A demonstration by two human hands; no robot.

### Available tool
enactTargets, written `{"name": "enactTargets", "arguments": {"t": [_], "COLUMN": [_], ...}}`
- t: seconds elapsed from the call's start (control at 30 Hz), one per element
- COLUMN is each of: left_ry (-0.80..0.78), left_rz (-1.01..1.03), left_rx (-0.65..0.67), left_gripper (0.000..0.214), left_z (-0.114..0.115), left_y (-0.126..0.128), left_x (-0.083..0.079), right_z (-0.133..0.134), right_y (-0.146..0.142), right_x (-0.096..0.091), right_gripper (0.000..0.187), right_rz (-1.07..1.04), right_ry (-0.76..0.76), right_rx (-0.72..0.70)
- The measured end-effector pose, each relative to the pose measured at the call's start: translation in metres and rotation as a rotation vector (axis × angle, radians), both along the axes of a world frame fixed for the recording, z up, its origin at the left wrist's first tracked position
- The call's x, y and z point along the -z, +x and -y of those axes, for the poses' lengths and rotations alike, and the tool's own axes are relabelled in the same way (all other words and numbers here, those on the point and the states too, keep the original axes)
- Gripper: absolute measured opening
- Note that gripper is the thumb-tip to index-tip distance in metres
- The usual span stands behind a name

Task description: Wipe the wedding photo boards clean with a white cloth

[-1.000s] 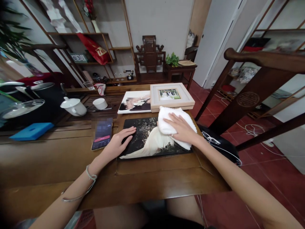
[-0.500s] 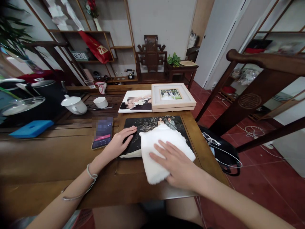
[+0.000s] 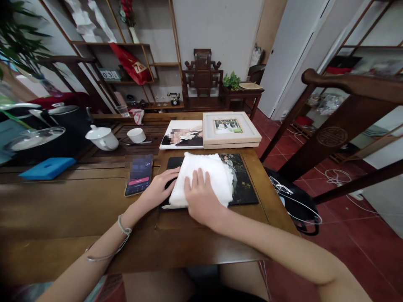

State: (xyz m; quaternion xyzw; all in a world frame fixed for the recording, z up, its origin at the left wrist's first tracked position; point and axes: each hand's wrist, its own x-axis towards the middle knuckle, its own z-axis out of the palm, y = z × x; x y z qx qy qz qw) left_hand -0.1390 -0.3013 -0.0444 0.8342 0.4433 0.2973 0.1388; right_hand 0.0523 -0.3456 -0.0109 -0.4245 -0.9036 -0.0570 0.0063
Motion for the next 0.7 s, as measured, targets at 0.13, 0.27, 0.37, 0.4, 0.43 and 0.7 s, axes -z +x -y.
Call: {"name": "enactTargets", "arguments": {"t": [0.13,0.27,0.37,0.4,0.43,0.7], "left_ry": [-0.007,0.012,0.029,0.029,0.027,-0.039], "left_rz": [-0.005,0.011,0.027,0.033,0.038,0.016], "left_rx": [0.000,-0.005,-0.016,-0.018,-0.018,0.000], "left_gripper": [0.035,0.034,0.034,0.034,0.034,0.034], "left_z": [0.000,0.000,0.000,0.000,0.000,-0.001], "left_y": [0.000,0.001,0.001,0.001,0.001,-0.003], "left_x": [-0.001,0.001,0.003,0.004,0.004,0.001], "right_z": [0.045,0.038,0.012,0.005,-0.001,0.042], "right_y": [0.026,0.058,0.063,0.058,0.051,-0.033], "right_x": [-0.003,-0.007,-0.007,-0.006,-0.005,0.012], "right_gripper": [0.077,0.074,0.067,0.064,0.062,0.052], "right_rz": [-0.060,-0.098,-0.100,-0.102,-0.103,-0.018], "right_ry": [-0.103,-0.186,-0.075,-0.029,0.009,0.189], "right_rx": [-0.191,-0.115,0.092,0.127,0.133,-0.085]}}
